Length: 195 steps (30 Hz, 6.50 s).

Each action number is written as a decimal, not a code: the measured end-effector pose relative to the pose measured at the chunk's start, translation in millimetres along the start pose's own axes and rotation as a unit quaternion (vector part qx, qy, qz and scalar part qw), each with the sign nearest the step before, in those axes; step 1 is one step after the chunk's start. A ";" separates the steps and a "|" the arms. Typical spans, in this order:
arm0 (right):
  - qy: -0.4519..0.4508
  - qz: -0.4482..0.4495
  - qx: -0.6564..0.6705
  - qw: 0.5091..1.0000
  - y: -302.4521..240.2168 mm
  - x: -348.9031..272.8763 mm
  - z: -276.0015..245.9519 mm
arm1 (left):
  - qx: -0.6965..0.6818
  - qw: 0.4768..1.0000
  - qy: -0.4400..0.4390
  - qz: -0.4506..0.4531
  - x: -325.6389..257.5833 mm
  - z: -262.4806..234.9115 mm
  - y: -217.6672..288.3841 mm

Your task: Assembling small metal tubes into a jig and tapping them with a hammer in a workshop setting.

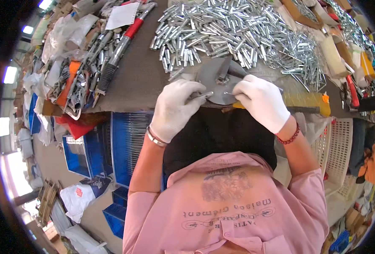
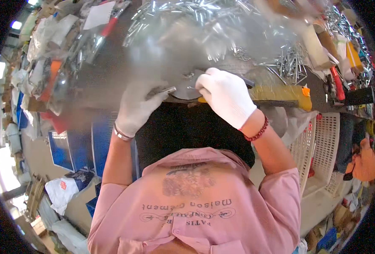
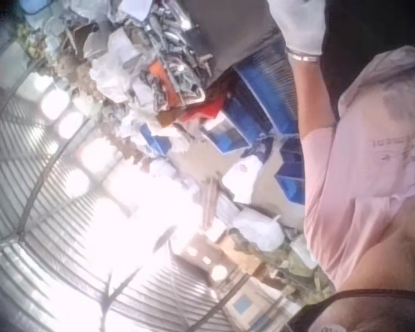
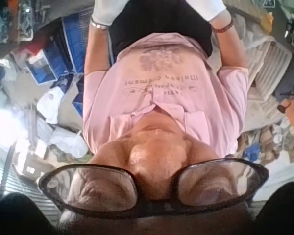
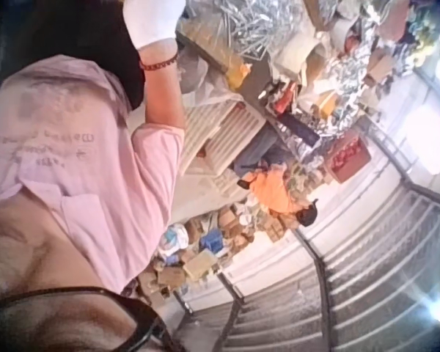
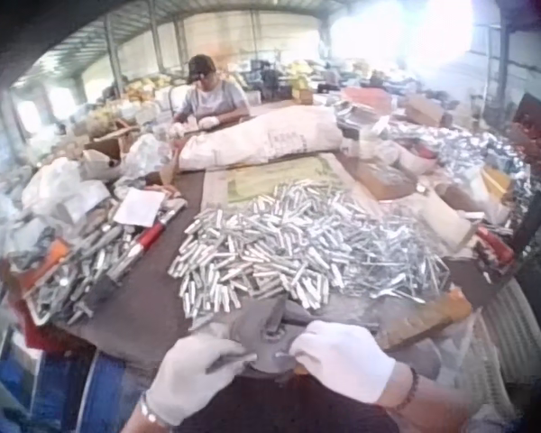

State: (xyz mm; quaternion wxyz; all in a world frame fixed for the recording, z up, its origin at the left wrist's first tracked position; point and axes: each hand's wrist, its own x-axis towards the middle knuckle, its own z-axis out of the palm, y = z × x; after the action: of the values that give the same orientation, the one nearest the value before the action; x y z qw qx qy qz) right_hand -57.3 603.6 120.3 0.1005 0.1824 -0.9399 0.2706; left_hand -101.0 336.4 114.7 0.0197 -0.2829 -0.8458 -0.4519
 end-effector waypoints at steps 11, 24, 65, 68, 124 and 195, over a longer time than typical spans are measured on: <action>0.003 -0.017 -0.033 0.999 3.7 4.0 7.6 | 0.083 0.995 -0.029 0.041 15.8 16.4 4.0; -0.004 -0.075 -0.024 0.997 10.0 4.3 14.3 | 0.003 1.000 0.013 -0.012 3.6 38.7 -8.3; 0.087 -0.049 0.116 0.988 -8.5 14.8 26.2 | 0.059 0.995 0.070 0.044 -5.6 46.4 -10.6; 0.078 -0.040 0.110 0.990 -8.3 14.4 25.6 | 0.077 0.994 0.069 0.044 -6.0 45.5 -7.6; 0.137 0.015 0.041 0.990 -28.2 -33.1 -31.1 | -0.019 0.999 0.021 0.030 -2.6 37.0 -23.7; 0.207 -0.066 0.056 0.974 9.2 -21.5 46.8 | 0.106 0.758 0.592 -0.252 -137.8 -71.8 -146.5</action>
State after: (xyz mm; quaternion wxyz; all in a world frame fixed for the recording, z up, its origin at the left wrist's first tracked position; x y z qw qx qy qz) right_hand -45.6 591.5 70.7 0.3004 0.1896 -0.8677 0.3478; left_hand -74.0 154.0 6.9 0.4323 0.2682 -0.7485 -0.4255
